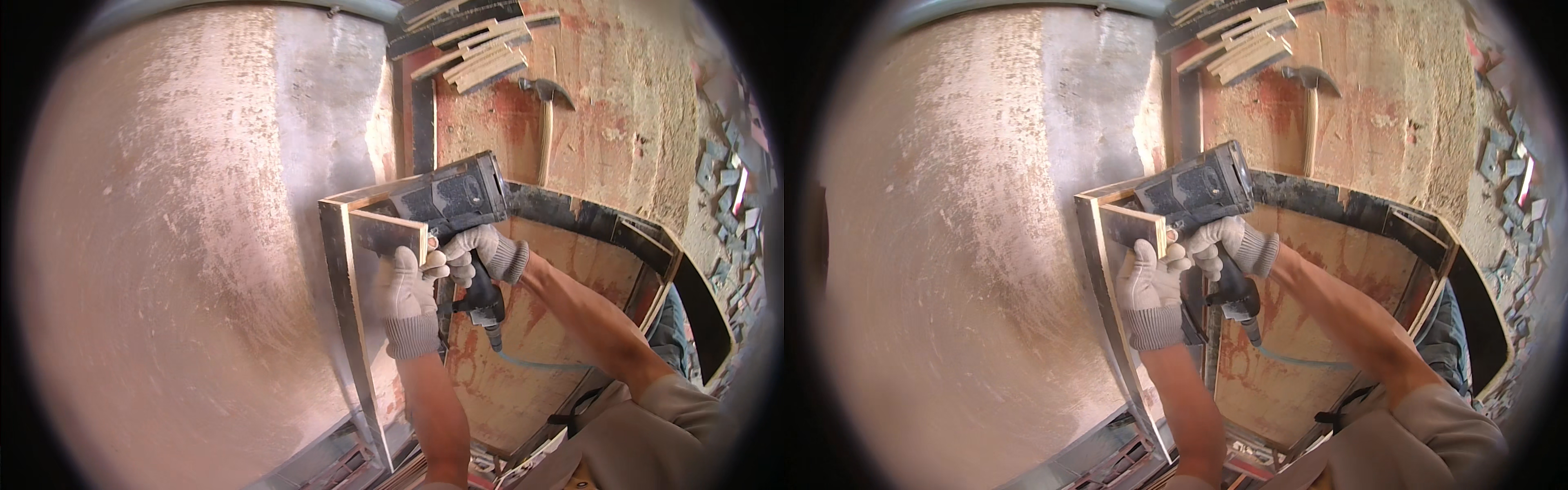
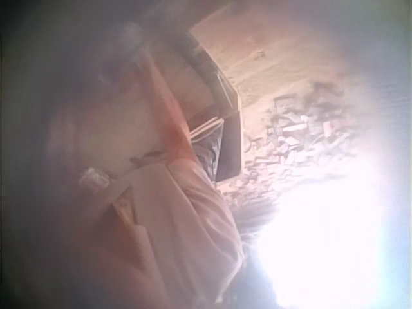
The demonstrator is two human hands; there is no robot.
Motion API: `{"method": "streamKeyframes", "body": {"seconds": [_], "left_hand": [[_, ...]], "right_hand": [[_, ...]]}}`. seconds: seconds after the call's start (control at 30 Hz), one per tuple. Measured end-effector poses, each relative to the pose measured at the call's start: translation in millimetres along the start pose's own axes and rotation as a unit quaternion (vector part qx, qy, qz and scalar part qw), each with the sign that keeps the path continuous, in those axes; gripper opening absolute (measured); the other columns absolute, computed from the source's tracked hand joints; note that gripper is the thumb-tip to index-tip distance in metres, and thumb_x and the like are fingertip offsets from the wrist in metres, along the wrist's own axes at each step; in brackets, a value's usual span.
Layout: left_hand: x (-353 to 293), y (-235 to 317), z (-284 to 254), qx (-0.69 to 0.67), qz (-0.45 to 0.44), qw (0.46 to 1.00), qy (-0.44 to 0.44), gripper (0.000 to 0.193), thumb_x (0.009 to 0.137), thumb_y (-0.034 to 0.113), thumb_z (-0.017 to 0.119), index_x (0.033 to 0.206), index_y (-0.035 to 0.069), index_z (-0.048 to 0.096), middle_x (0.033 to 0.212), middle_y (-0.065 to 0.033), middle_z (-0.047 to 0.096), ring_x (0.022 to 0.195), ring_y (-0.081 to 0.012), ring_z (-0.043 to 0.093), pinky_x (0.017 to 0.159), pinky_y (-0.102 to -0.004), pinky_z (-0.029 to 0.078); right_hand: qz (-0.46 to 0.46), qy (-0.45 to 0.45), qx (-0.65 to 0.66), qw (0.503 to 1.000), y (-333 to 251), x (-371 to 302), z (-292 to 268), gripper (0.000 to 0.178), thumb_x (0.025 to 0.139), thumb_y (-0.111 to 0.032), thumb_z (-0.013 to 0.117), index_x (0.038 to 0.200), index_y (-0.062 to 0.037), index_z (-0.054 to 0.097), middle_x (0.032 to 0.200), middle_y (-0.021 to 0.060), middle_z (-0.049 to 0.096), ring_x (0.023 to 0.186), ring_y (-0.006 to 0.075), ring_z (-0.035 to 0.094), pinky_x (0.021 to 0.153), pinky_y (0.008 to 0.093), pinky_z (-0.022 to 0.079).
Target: The person assembles a wooden frame by placing small wooden pieces onto a large board and securing them with a nail gun. They repeatedly pick up pieces, position them, and drive nails into the frame.
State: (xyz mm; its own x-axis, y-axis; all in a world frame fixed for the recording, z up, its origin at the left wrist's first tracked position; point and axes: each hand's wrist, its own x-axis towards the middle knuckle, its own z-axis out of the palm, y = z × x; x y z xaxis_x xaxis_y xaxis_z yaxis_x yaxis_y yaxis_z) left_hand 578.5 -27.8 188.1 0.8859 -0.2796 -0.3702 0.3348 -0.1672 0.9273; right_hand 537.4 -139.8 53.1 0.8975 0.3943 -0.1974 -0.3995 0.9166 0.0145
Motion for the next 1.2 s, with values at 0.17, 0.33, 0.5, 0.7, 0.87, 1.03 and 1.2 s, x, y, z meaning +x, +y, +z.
{"method": "streamKeyframes", "body": {"seconds": [0.17, 0.33, 0.5, 0.7, 0.87, 1.03, 1.2], "left_hand": [[6.3, 49.1, -21.0, 0.524, 0.144, 0.830, 0.126, 0.056, 0.089, 0.041, 0.084, 0.120, -0.003, 0.067, 0.102, -0.0161, 0.077, 0.086, -0.0241, 0.076, 0.082, -0.0368, 0.064], [78.0, 81.9, -45.9, 0.713, 0.391, 0.580, -0.056, 0.088, 0.070, 0.036, 0.094, 0.142, 0.001, 0.056, 0.138, -0.0185, 0.065, 0.134, -0.0345, 0.058, 0.117, -0.0445, 0.044], [110.8, 74.0, -62.4, 0.678, 0.388, 0.608, -0.141, 0.066, 0.074, 0.001, 0.079, 0.137, 0.004, 0.060, 0.141, -0.0168, 0.063, 0.137, -0.0364, 0.055, 0.118, -0.0451, 0.042], [105.2, 62.1, -76.6, 0.634, 0.339, 0.686, -0.110, 0.065, 0.073, -0.014, 0.062, 0.136, 0.002, 0.062, 0.146, -0.0177, 0.060, 0.139, -0.0361, 0.054, 0.118, -0.0441, 0.043], [104.3, 58.8, -85.7, 0.617, 0.326, 0.707, -0.114, 0.058, 0.087, 0.005, 0.072, 0.143, 0.011, 0.060, 0.153, -0.0187, 0.052, 0.146, -0.0409, 0.045, 0.118, -0.0498, 0.041], [108.2, 59.5, -90.6, 0.618, 0.401, 0.650, -0.189, 0.045, 0.086, 0.033, 0.085, 0.128, 0.024, 0.070, 0.157, -0.0149, 0.047, 0.147, -0.0412, 0.043, 0.118, -0.0518, 0.042], [112.0, 64.5, -93.0, 0.625, 0.404, 0.634, -0.212, 0.062, 0.074, 0.041, 0.093, 0.125, 0.017, 0.069, 0.156, -0.0191, 0.048, 0.145, -0.0381, 0.047, 0.119, -0.0483, 0.045]], "right_hand": [[-0.050, -0.041, -0.017, 0.998, 2.4, 6.3, -10.7, 0.004, 0.083, 0.001, 0.068, 0.081, -0.0029, 0.066, 0.057, 0.0024, 0.051, 0.045, 0.0144, 0.051, 0.044, 0.0329, 0.046], [-0.039, -0.049, 0.003, 0.998, 11.4, 18.3, -17.6, 0.009, 0.083, 0.001, 0.069, 0.091, -0.0015, 0.069, 0.056, 0.0018, 0.050, 0.046, 0.0140, 0.050, 0.044, 0.0317, 0.046], [-0.027, -0.073, 0.044, 0.996, 28.5, 32.9, -31.0, 0.022, 0.084, -0.001, 0.070, 0.105, 0.0012, 0.071, 0.056, 0.0016, 0.051, 0.046, 0.0131, 0.050, 0.045, 0.0305, 0.045], [0.016, -0.226, 0.220, 0.949, 54.2, 60.3, -47.4, 0.043, 0.090, -0.006, 0.065, 0.131, 0.0041, 0.060, 0.057, -0.0047, 0.042, 0.044, 0.0098, 0.041, 0.044, 0.0278, 0.036], [0.017, -0.280, 0.259, 0.924, 71.3, 79.9, -58.4, 0.046, 0.090, -0.008, 0.065, 0.133, 0.0075, 0.058, 0.057, -0.0046, 0.042, 0.043, 0.0105, 0.041, 0.043, 0.0293, 0.036], [0.022, -0.321, 0.276, 0.906, 76.6, 89.7, -63.8, 0.044, 0.094, -0.008, 0.061, 0.135, 0.0075, 0.054, 0.058, -0.0053, 0.041, 0.043, 0.0108, 0.041, 0.043, 0.0305, 0.034], [0.027, -0.317, 0.290, 0.902, 81.7, 91.2, -63.0, 0.046, 0.095, -0.010, 0.060, 0.137, 0.0074, 0.052, 0.059, -0.0042, 0.041, 0.044, 0.0114, 0.041, 0.044, 0.0303, 0.034]]}}
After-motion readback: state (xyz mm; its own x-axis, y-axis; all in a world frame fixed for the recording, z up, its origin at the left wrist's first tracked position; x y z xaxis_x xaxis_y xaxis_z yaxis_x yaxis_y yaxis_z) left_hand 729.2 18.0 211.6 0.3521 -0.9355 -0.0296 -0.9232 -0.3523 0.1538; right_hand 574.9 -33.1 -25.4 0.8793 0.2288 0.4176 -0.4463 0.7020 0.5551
